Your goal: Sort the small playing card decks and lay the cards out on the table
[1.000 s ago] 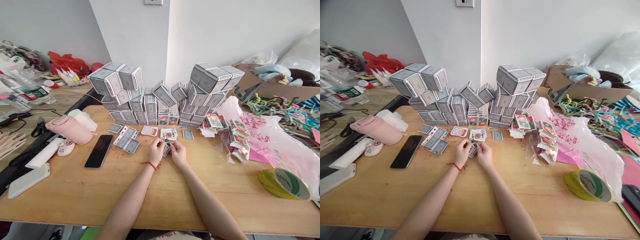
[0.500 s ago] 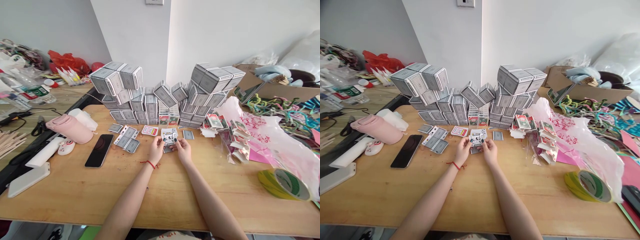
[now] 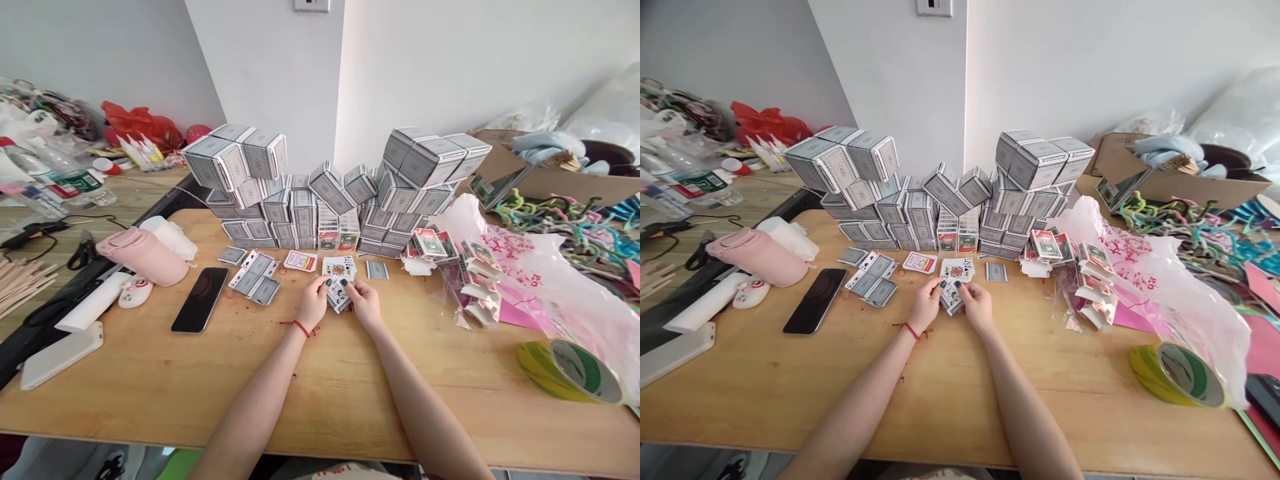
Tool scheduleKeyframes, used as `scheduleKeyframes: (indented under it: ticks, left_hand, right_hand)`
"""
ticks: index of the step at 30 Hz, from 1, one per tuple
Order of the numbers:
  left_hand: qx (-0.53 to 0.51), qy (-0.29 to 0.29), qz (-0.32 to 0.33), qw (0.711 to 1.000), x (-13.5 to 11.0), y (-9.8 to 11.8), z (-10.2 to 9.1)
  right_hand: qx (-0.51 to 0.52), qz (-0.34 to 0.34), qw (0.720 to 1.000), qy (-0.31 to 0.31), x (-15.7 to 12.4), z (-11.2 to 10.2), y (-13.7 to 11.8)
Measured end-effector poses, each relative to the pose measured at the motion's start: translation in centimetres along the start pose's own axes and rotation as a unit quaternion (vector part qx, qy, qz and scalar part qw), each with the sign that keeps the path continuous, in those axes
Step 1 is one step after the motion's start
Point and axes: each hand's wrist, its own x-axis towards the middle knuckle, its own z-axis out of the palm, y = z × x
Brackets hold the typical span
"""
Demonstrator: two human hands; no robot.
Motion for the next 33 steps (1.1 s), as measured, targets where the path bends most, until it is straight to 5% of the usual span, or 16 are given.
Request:
scheduleKeyframes:
  ticks: [11, 20, 27, 33]
  left_hand:
    - [-0.022, -0.020, 0.000, 1.000, -0.1, 0.2, -0.1]
    - [-0.027, 0.017, -0.027, 0.999, -0.3, 0.7, -0.1]
    - [-0.031, 0.056, -0.052, 0.997, 0.0, 0.9, -0.1]
    - [0.023, 0.014, -0.061, 0.998, -0.5, 0.9, 0.3]
  right_hand:
    - [0.009, -0.001, 0.999, -0.044, -0.3, 0.6, -0.4]
    - [-0.026, 0.004, 0.999, -0.041, -0.1, 0.9, 0.3]
    - [-0.032, -0.024, 0.999, -0.007, 0.0, 0.8, 0.7]
    - [0.011, -0.027, 0.999, 0.023, -0.1, 1.2, 0.3]
